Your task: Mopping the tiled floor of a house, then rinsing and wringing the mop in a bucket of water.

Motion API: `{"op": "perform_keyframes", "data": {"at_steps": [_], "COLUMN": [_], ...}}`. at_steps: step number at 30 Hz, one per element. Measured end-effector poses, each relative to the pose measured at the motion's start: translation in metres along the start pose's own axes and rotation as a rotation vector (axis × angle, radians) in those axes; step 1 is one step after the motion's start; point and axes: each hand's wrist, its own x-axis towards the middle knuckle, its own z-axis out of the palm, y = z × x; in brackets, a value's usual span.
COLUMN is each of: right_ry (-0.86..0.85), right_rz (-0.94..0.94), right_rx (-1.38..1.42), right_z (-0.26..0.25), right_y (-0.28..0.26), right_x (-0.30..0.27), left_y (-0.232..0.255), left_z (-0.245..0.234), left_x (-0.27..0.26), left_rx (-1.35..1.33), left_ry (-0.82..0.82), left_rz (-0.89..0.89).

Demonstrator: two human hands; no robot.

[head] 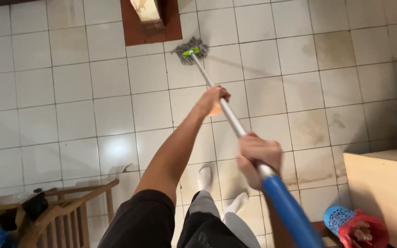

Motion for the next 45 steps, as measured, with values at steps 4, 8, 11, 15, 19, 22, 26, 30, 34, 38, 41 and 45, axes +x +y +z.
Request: {"op": "perform_keyframes", "data": {"at_steps": [4, 8, 11, 15, 19, 22, 26, 30, 34, 38, 41, 45], "right_ry": [0.019, -0.022, 0.077, 0.081, 0.047, 0.063, 0.110, 0.058, 0.012, -0.134, -0.127, -0.047], "right_rz": [-0.056, 0.019, 0.123, -0.002, 0.005, -0.004, 0.004, -0.018, -0.065, -0.082, -0.084, -0.089], "right_rx": [0.064, 0.095, 0.029, 0.141, 0.100, 0.203, 0.298, 0.326, 0.316, 0.202, 0.187, 0.265], "right_z": [-0.022, -0.025, -0.021, 0.008, 0.002, -0.011, -0.021, -0.017, -0.004, 0.013, 0.030, 0.040], "right_y": [-0.042, -0.062, -0.035, 0.000, -0.033, -0.060, -0.094, -0.137, -0.174, -0.216, -0.220, -0.207], "right_x": [-0.031, -0.030, -0.018, -0.031, -0.069, -0.117, -0.196, -0.295, -0.380, -0.408, -0.409, -0.375], "left_y": [0.052, 0.083, 0.056, -0.001, 0.061, 0.109, 0.161, 0.219, 0.273, 0.307, 0.305, 0.276], "left_z": [0.036, 0.018, 0.006, 0.029, 0.022, 0.044, 0.074, 0.112, 0.136, 0.131, 0.116, 0.104], "left_x": [-0.038, -0.050, -0.015, -0.023, -0.069, -0.106, -0.172, -0.262, -0.339, -0.395, -0.401, -0.378], "left_rx": [-0.069, -0.068, -0.064, -0.004, 0.012, -0.050, -0.023, -0.045, -0.130, -0.075, -0.110, -0.084], "left_ry": [-0.002, -0.041, -0.062, -0.056, -0.015, 0.050, 0.072, 0.099, 0.241, 0.159, 0.158, 0.143], "left_rz": [-0.035, -0.052, -0.035, -0.059, 0.002, -0.097, -0.095, -0.117, 0.064, -0.175, -0.190, -0.112]}}
